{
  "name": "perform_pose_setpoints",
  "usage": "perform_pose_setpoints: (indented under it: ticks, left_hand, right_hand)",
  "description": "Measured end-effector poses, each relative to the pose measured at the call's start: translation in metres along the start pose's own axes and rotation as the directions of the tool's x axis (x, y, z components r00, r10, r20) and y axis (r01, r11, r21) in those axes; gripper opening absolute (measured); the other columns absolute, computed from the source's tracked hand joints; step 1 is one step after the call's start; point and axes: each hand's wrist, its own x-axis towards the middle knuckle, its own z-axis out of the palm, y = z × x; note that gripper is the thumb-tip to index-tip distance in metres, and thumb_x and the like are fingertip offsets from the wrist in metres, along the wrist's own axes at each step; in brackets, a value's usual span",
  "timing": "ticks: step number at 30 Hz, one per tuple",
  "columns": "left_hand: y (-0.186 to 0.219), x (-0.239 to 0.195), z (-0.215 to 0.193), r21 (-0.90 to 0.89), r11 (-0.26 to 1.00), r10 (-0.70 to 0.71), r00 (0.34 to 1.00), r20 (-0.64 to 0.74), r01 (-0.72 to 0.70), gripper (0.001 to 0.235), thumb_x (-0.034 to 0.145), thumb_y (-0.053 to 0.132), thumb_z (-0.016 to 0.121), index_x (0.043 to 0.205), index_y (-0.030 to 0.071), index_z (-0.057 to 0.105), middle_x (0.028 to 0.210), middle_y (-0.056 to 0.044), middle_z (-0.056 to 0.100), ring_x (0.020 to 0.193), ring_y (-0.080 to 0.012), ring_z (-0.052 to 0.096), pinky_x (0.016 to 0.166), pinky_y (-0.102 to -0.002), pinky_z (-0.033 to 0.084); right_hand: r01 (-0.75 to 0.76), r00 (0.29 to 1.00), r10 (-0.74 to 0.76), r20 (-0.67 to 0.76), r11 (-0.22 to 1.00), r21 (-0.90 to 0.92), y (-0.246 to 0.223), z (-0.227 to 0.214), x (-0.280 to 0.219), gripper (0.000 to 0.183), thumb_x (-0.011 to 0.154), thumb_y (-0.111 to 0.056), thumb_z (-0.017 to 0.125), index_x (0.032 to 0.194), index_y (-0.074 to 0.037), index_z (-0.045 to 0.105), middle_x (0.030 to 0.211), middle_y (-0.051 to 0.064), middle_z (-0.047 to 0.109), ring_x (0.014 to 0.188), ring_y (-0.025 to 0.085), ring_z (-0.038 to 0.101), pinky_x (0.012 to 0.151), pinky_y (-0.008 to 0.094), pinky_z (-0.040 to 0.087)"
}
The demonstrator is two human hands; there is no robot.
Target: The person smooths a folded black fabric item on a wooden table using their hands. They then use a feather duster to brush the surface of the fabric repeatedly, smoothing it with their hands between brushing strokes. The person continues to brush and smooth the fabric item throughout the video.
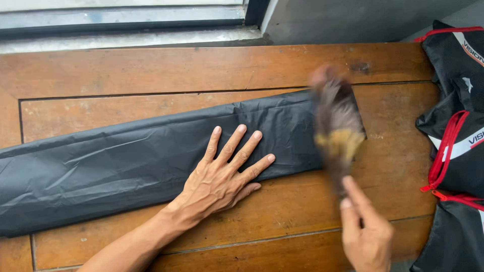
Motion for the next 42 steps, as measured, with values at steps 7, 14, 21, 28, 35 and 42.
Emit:
perform_pose_setpoints:
  ticks: [7, 14, 21, 28, 35, 42]
  left_hand:
    - [0.003, -0.003, -0.007, -0.012, 1.0, -0.013, 1.0, -0.026, 0.012, 0.06, 0.092, 0.05, 0.059, 0.143, 0.026, 0.041, 0.15, -0.014, 0.036, 0.138, -0.0382, 0.035, 0.109, -0.061, 0.026]
    - [-0.013, -0.013, -0.02, 0.127, 0.975, -0.19, 0.98, 0.058, 0.181, 0.091, 0.073, 0.072, 0.06, 0.146, 0.023, 0.038, 0.153, -0.015, 0.031, 0.141, -0.0377, 0.027, 0.107, -0.066, 0.022]
    - [-0.018, -0.011, -0.004, 0.074, 0.985, -0.158, 0.987, 0.001, 0.158, 0.089, 0.076, 0.073, 0.059, 0.142, 0.015, 0.043, 0.143, -0.019, 0.045, 0.138, -0.041, 0.031, 0.108, -0.067, 0.02]
    - [-0.018, -0.012, -0.005, 0.066, 0.984, -0.166, 0.986, 0.015, 0.165, 0.09, 0.08, 0.073, 0.057, 0.145, 0.013, 0.04, 0.152, -0.017, 0.031, 0.14, -0.0407, 0.027, 0.109, -0.067, 0.019]
    - [-0.018, -0.014, -0.005, 0.043, 0.986, -0.162, 0.987, 0.016, 0.161, 0.087, 0.083, 0.071, 0.056, 0.146, 0.013, 0.039, 0.152, -0.017, 0.031, 0.14, -0.0409, 0.026, 0.109, -0.066, 0.018]
    - [-0.02, -0.011, -0.008, 0.025, 0.988, -0.152, 0.988, 0.02, 0.151, 0.085, 0.083, 0.07, 0.056, 0.146, 0.015, 0.04, 0.152, -0.017, 0.032, 0.141, -0.0397, 0.027, 0.111, -0.064, 0.018]
  right_hand:
    - [0.173, 0.98, -0.183, -0.071, 0.976, -0.135, 0.009, 0.011, 0.004, 0.03, 0.092, -0.003, 0.054, 0.12, -0.005, 0.066, 0.121, 0.009, 0.066, 0.11, 0.017, 0.063, 0.094, 0.029, 0.047]
    - [0.098, 0.969, -0.191, -0.156, 0.878, -0.468, 0.038, 0.001, 0.015, 0.042, 0.093, -0.004, 0.058, 0.134, -0.011, 0.066, 0.118, 0.014, 0.069, 0.097, 0.033, 0.066, 0.08, 0.042, 0.049]
    - [0.296, 0.953, -0.298, 0.049, 0.892, -0.343, -0.034, 0.037, -0.016, 0.045, 0.085, -0.01, 0.061, 0.123, -0.034, 0.063, 0.091, -0.012, 0.07, 0.063, 0.017, 0.059, 0.057, 0.029, 0.048]
    - [0.152, 0.978, -0.191, -0.088, 0.932, -0.328, -0.027, 0.041, -0.004, 0.041, 0.095, -0.009, 0.058, 0.134, -0.017, 0.062, 0.075, 0.006, 0.067, 0.047, 0.026, 0.04, 0.058, 0.04, 0.04]
    - [0.149, 0.981, -0.185, -0.062, 0.914, -0.377, -0.009, 0.038, 0.005, 0.044, 0.094, -0.01, 0.059, 0.137, -0.019, 0.06, 0.082, 0.011, 0.057, 0.058, 0.033, 0.047, 0.061, 0.044, 0.041]
    - [0.139, 0.986, -0.168, 0.0, 0.817, -0.559, 0.004, 0.036, 0.006, 0.051, 0.088, -0.014, 0.059, 0.133, -0.036, 0.062, 0.068, 0.003, 0.062, 0.055, 0.031, 0.054, 0.058, 0.045, 0.045]
